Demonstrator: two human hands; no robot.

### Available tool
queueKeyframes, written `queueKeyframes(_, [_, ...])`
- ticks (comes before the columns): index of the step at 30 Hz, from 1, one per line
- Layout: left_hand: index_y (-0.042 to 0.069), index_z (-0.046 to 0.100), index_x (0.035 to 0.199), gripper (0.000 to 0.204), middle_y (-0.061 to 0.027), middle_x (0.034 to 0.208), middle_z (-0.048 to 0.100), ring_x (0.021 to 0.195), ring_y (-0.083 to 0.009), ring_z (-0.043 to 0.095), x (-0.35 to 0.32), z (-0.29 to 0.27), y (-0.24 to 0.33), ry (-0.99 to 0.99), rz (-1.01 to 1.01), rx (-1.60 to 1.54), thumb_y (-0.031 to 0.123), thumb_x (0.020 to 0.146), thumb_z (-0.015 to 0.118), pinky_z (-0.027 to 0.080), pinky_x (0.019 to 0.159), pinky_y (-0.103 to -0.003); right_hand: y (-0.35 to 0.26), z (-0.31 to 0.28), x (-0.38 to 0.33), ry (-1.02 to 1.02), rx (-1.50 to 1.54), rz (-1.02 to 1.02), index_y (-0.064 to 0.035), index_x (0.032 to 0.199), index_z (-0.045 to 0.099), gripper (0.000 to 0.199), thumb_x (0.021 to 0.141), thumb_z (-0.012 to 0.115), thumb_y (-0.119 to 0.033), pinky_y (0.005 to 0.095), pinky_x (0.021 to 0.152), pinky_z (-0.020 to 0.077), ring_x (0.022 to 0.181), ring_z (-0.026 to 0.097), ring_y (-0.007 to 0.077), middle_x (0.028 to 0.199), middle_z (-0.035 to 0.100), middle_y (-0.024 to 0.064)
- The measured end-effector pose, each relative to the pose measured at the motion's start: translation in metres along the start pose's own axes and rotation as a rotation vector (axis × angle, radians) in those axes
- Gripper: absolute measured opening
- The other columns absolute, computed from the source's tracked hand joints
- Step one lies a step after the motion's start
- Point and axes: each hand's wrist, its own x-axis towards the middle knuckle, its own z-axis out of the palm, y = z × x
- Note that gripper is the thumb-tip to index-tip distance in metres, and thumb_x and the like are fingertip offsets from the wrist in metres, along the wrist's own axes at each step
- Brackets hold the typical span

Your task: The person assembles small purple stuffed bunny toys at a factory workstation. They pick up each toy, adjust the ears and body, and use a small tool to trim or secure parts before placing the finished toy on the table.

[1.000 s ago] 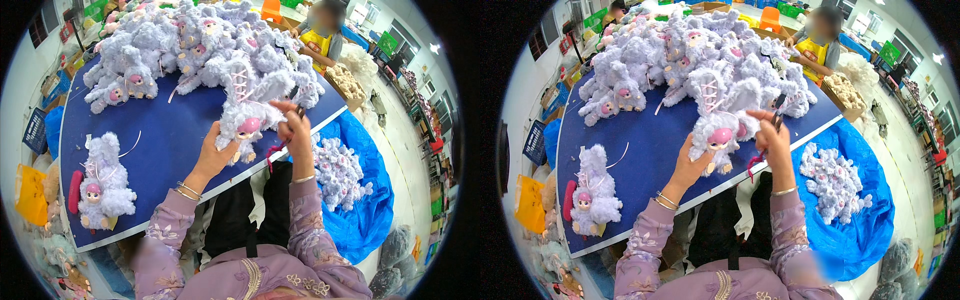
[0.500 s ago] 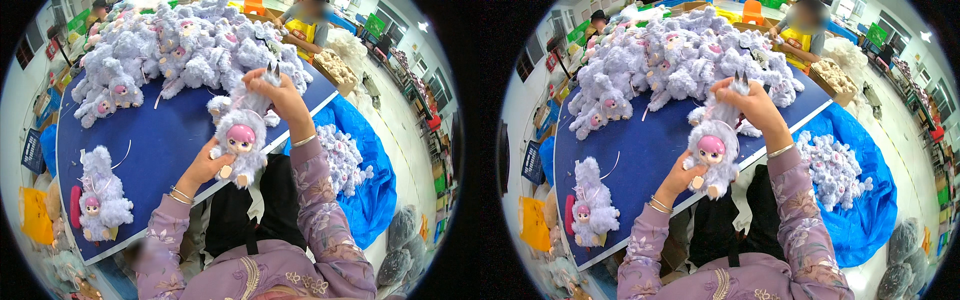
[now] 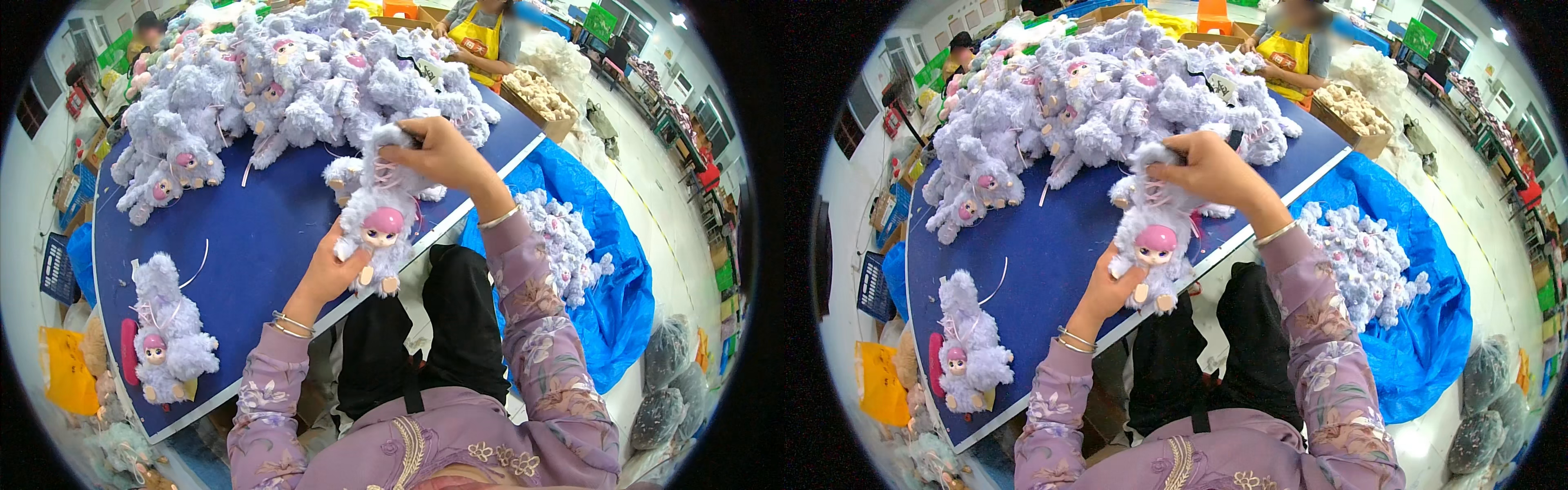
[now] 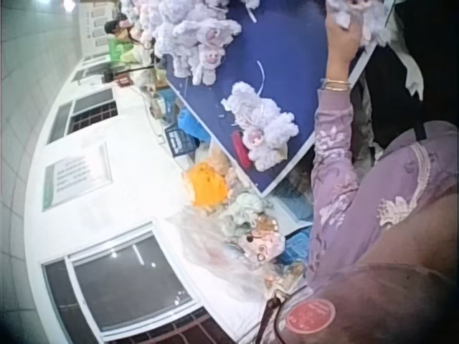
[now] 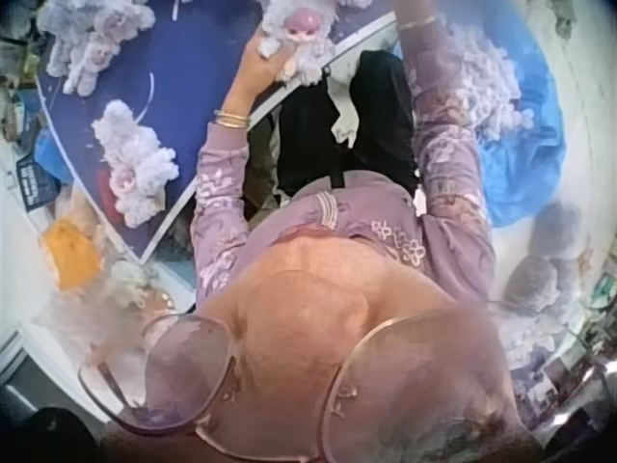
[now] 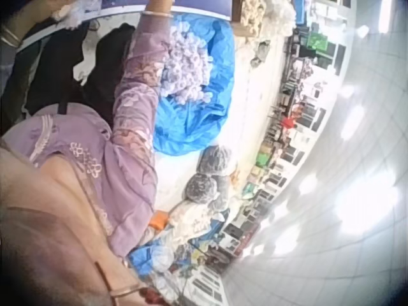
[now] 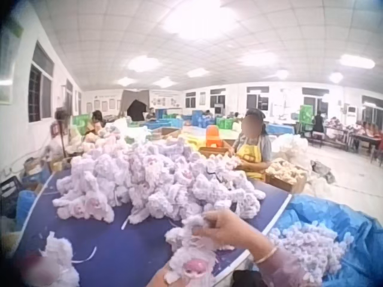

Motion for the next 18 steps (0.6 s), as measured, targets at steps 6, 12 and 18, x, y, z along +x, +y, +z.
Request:
queueKeyframes(6, [0.002, 0.050, 0.127, 0.053, -0.0068, 0.115, 0.059, 0.102, -0.0157, 0.057, -0.016, -0.006, -0.003, -0.183, -0.478, -0.474, 0.006, 0.078, 0.069, 0.048, 0.088, -0.031, -0.025, 0.032, -0.006, -0.027, -0.492, -0.690, -0.0088, 0.087, 0.058, 0.022, 0.068, 0.067, -0.012, 0.0380, 0.061, 0.0489, 0.075, 0.062, 0.0269, 0.083, 0.059, 0.0046])
queueKeyframes(12, [-0.001, 0.049, 0.128, 0.064, -0.0078, 0.117, 0.059, 0.104, -0.0180, 0.057, -0.021, -0.017, 0.011, -0.362, -0.500, -0.478, 0.006, 0.069, 0.074, 0.046, 0.093, -0.032, -0.021, 0.028, 0.002, -0.011, -0.470, -0.635, -0.0080, 0.087, 0.059, 0.022, 0.072, 0.072, -0.018, 0.0388, 0.059, 0.0478, 0.071, 0.061, 0.0295, 0.079, 0.060, 0.0056])
queueKeyframes(18, [-0.001, 0.052, 0.125, 0.056, -0.0097, 0.115, 0.061, 0.103, -0.0194, 0.061, -0.021, -0.023, 0.001, -0.275, -0.361, -0.627, 0.007, 0.073, 0.071, 0.047, 0.093, -0.034, -0.016, 0.032, 0.012, 0.359, -0.093, -0.540, -0.0036, 0.082, 0.059, 0.019, 0.084, 0.068, -0.020, 0.0323, 0.054, 0.0436, 0.061, 0.057, 0.0179, 0.066, 0.055, 0.0060])
